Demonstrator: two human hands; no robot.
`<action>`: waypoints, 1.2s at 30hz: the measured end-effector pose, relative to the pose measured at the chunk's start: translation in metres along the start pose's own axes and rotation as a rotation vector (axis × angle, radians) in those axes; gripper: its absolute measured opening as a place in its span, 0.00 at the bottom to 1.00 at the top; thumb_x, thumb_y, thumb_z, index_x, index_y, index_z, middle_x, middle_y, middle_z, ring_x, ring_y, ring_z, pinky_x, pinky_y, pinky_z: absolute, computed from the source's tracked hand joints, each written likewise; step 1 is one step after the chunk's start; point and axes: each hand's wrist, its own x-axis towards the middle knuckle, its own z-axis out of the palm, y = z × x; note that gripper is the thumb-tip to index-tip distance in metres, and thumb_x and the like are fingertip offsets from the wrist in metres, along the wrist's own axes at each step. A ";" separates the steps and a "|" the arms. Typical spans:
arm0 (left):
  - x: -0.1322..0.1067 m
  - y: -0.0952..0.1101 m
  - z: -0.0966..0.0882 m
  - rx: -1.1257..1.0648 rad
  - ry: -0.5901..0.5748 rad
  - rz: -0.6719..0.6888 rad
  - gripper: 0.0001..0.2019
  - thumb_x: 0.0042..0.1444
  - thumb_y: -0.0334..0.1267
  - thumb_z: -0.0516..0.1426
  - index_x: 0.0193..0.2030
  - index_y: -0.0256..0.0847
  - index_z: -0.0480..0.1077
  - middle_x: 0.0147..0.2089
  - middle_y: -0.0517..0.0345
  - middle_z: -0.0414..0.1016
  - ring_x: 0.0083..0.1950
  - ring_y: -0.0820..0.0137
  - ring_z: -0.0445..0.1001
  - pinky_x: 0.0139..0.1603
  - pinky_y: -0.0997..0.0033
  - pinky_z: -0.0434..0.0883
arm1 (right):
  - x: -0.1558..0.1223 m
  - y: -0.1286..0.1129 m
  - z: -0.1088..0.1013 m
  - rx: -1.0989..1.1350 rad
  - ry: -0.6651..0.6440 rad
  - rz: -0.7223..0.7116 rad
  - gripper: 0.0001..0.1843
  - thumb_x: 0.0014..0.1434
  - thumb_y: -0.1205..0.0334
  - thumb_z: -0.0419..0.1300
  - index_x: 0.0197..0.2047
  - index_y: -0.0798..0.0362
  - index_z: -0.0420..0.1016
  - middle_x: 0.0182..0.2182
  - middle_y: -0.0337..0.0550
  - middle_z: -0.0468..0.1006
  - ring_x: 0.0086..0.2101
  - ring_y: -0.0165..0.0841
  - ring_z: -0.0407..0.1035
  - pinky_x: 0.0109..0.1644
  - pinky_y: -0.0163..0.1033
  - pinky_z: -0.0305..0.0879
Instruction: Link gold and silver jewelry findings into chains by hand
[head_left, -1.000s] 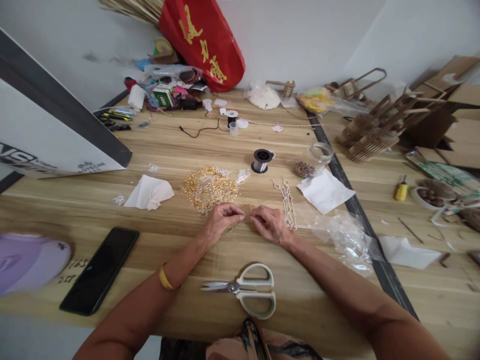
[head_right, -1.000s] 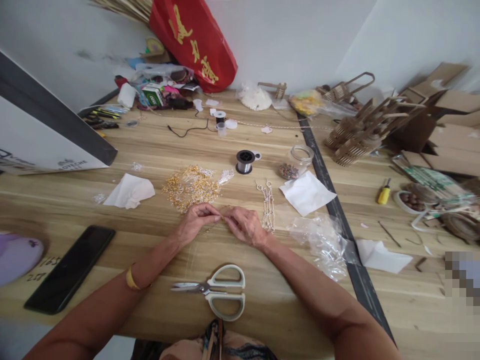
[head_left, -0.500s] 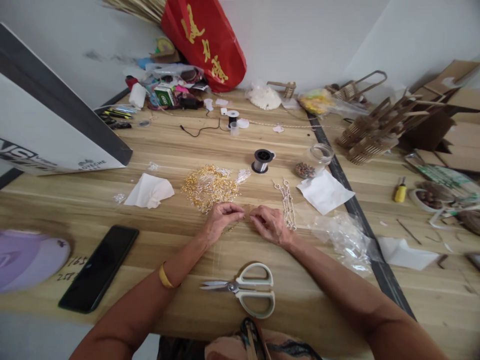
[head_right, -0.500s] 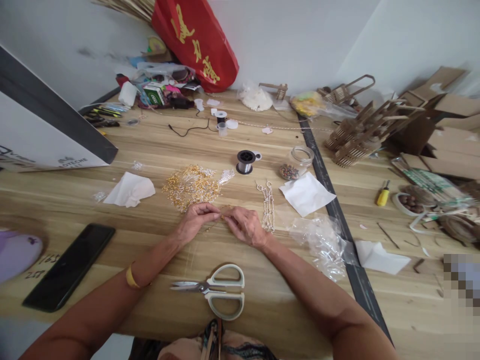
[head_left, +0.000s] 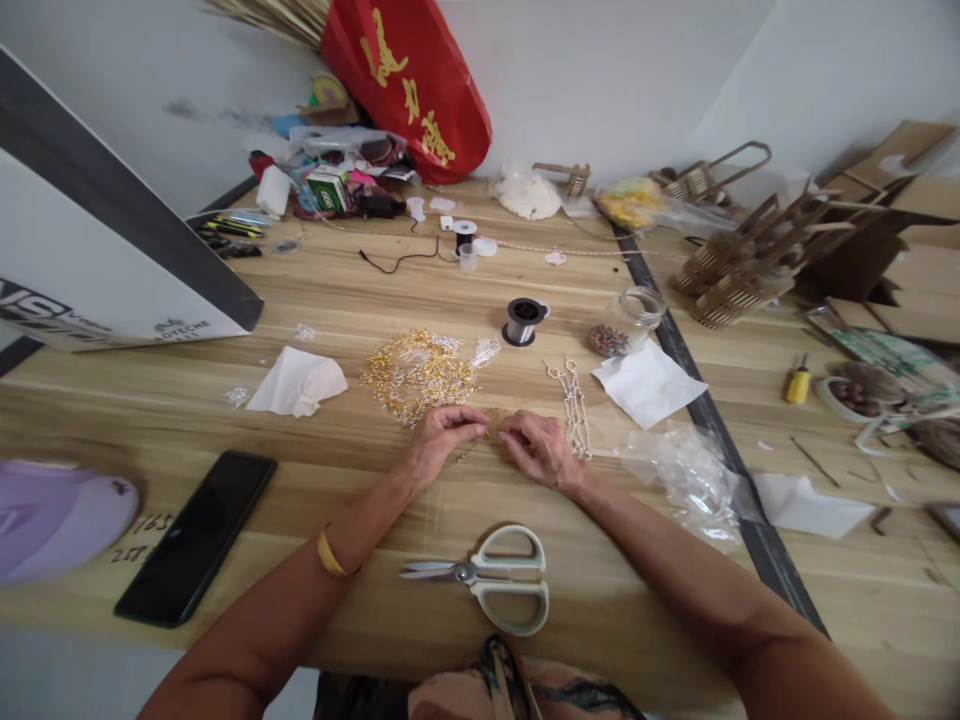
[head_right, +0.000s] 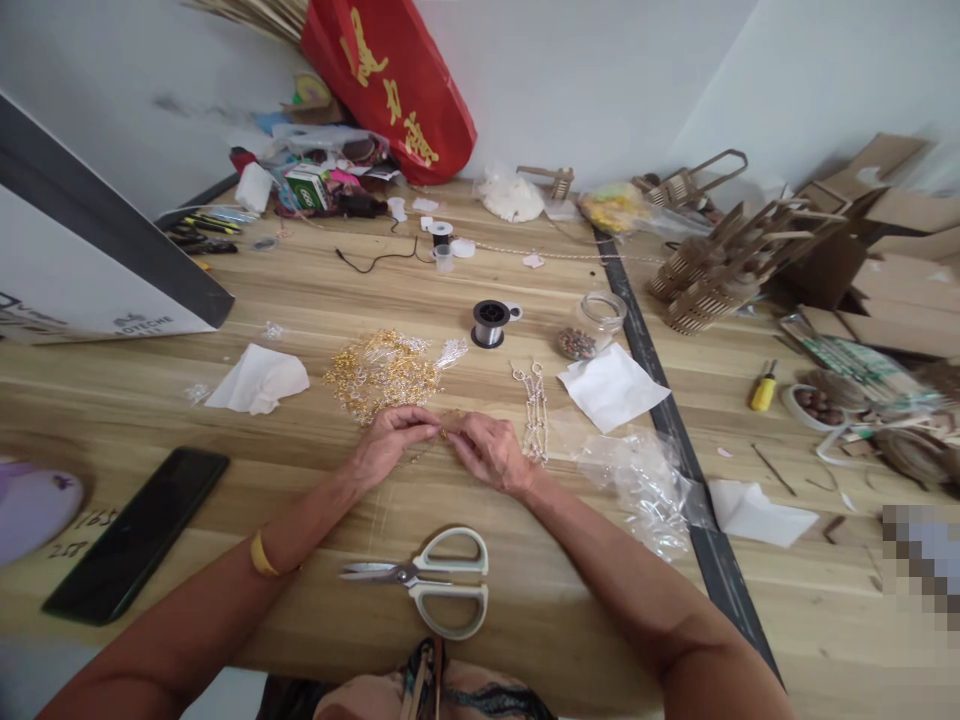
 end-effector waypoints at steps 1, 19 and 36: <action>0.000 0.000 0.000 -0.004 0.000 0.000 0.07 0.39 0.34 0.65 0.29 0.37 0.77 0.27 0.59 0.77 0.30 0.73 0.72 0.37 0.73 0.68 | 0.000 0.000 0.000 -0.002 0.005 -0.003 0.03 0.62 0.68 0.52 0.38 0.54 0.66 0.27 0.42 0.73 0.26 0.28 0.65 0.29 0.33 0.61; -0.005 0.013 0.009 0.168 0.084 0.116 0.06 0.39 0.34 0.64 0.26 0.36 0.73 0.25 0.60 0.74 0.28 0.75 0.70 0.31 0.77 0.68 | 0.000 0.001 -0.001 0.006 -0.002 -0.006 0.04 0.62 0.68 0.52 0.40 0.53 0.66 0.29 0.43 0.74 0.27 0.29 0.66 0.30 0.33 0.62; -0.008 0.004 0.008 0.450 0.064 0.383 0.03 0.47 0.31 0.58 0.30 0.37 0.72 0.30 0.55 0.75 0.33 0.71 0.74 0.38 0.72 0.72 | 0.001 -0.001 0.000 0.004 -0.007 -0.005 0.03 0.62 0.67 0.52 0.39 0.53 0.66 0.28 0.42 0.73 0.27 0.29 0.66 0.30 0.33 0.62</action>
